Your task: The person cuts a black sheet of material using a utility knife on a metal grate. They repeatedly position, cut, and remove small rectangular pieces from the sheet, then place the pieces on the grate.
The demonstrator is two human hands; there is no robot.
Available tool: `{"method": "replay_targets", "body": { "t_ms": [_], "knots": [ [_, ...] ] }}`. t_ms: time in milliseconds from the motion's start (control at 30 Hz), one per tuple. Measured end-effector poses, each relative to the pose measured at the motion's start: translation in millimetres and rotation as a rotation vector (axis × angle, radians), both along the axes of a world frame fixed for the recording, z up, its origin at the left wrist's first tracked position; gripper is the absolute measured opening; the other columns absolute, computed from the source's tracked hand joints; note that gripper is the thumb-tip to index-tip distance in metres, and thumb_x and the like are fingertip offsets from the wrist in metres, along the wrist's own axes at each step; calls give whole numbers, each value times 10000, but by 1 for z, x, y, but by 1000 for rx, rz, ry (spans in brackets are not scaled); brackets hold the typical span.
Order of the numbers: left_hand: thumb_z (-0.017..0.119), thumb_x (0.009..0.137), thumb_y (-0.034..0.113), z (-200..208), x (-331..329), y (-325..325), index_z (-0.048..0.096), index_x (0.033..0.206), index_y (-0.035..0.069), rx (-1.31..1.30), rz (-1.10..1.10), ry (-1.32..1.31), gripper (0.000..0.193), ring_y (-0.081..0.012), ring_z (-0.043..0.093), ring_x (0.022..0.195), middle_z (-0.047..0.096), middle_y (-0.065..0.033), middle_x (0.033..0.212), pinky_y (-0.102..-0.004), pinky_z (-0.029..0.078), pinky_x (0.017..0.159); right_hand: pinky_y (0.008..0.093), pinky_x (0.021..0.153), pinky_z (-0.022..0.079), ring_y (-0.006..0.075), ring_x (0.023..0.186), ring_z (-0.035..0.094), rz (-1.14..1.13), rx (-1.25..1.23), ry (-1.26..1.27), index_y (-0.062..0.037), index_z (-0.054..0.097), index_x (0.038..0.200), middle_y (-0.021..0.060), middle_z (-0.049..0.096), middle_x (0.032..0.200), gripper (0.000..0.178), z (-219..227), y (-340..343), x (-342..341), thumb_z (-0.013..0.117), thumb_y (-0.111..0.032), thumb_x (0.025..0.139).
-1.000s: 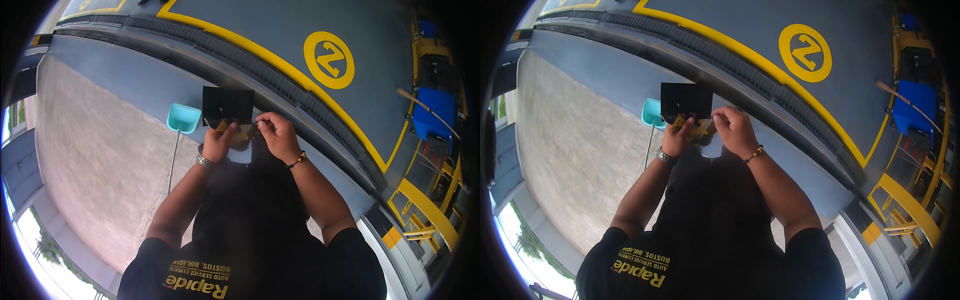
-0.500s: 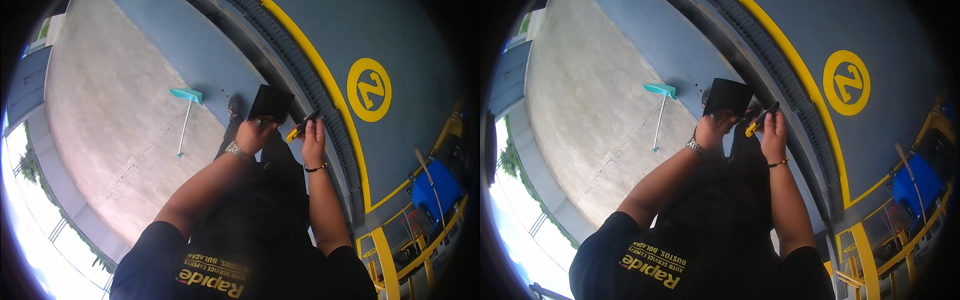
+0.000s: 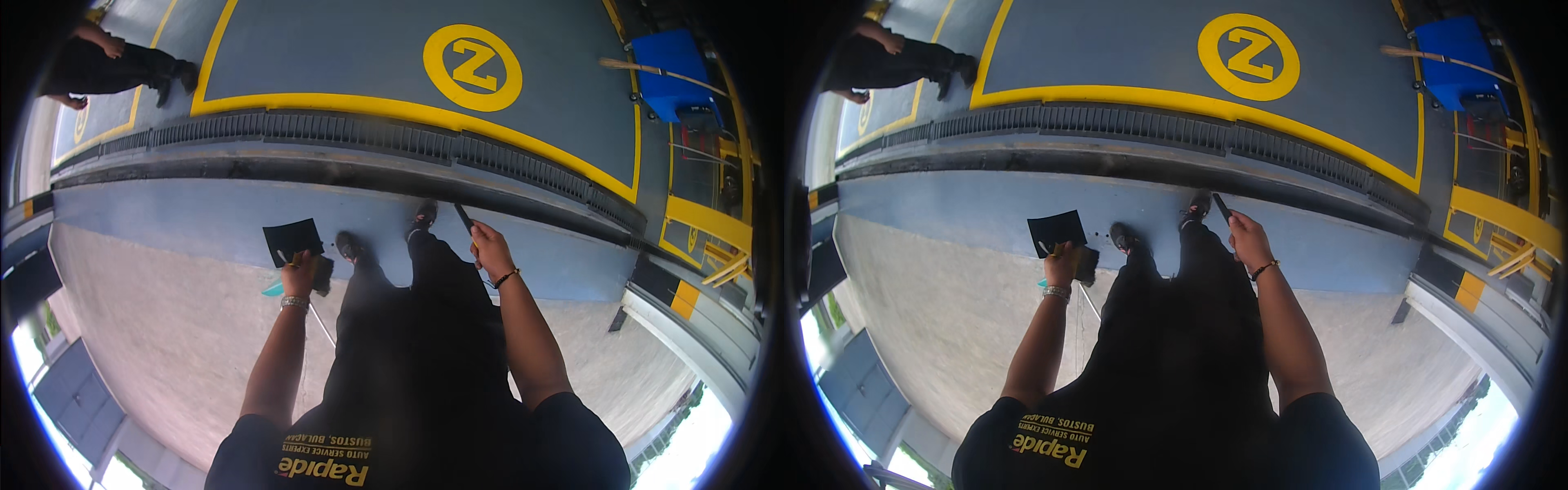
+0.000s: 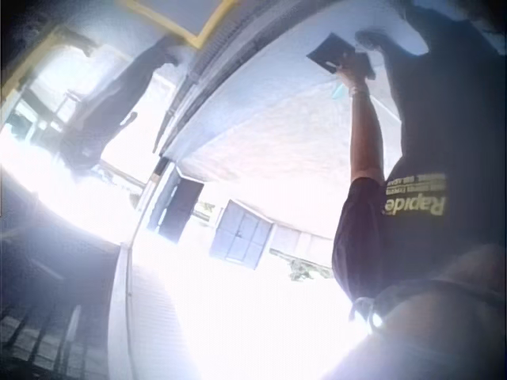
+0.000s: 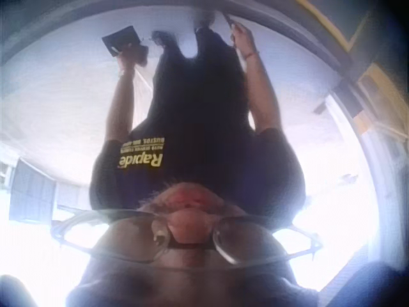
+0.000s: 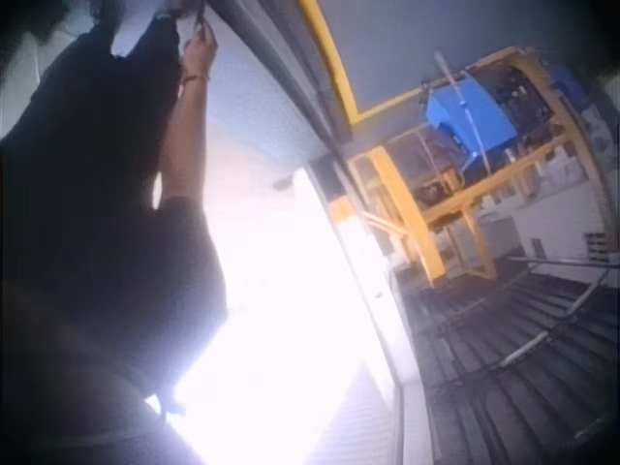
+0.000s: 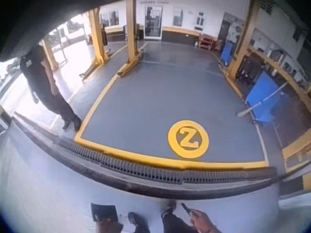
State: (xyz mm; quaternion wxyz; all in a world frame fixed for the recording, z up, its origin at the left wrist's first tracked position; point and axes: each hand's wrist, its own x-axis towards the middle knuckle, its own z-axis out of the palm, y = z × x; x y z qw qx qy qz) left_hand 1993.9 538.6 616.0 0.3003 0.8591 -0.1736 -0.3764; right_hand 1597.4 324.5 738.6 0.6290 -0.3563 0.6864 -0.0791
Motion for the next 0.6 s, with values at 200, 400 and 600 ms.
{"method": "replay_targets", "body": {
  "t_ms": [200, 400, 600],
  "knots": [
    [684, 864, 528, 44, -31, -181, 709, 911, -57, 113, -567, -376, 588, -416, 702, 834, 711, -253, 827, -449, 533, 690, 253, 464, 397, 80, 528, 442, -613, -85, -76, -52, 525, 1400, -1, 509, 674, 411, -37, 33, -165, 468, -150, 1005],
    [623, 873, 570, 42, -91, -308, 670, 1029, -82, 201, -831, -619, 672, -471, 658, 962, 689, -306, 956, -520, 522, 843, 257, 471, 417, 84, 536, 474, -720, -200, -197, -79, 491, 1434, 10, 535, 691, 455, -45, 7, -257, 445, -92, 982],
    [656, 877, 508, 61, -181, -371, 622, 1170, -35, 151, -839, -587, 617, -463, 642, 1024, 682, -292, 1052, -519, 515, 862, 268, 552, 495, 120, 612, 582, -790, -461, -360, -2, 520, 1343, 81, 643, 803, 391, 33, -50, -324, 502, -211, 1014]
  ]
}}
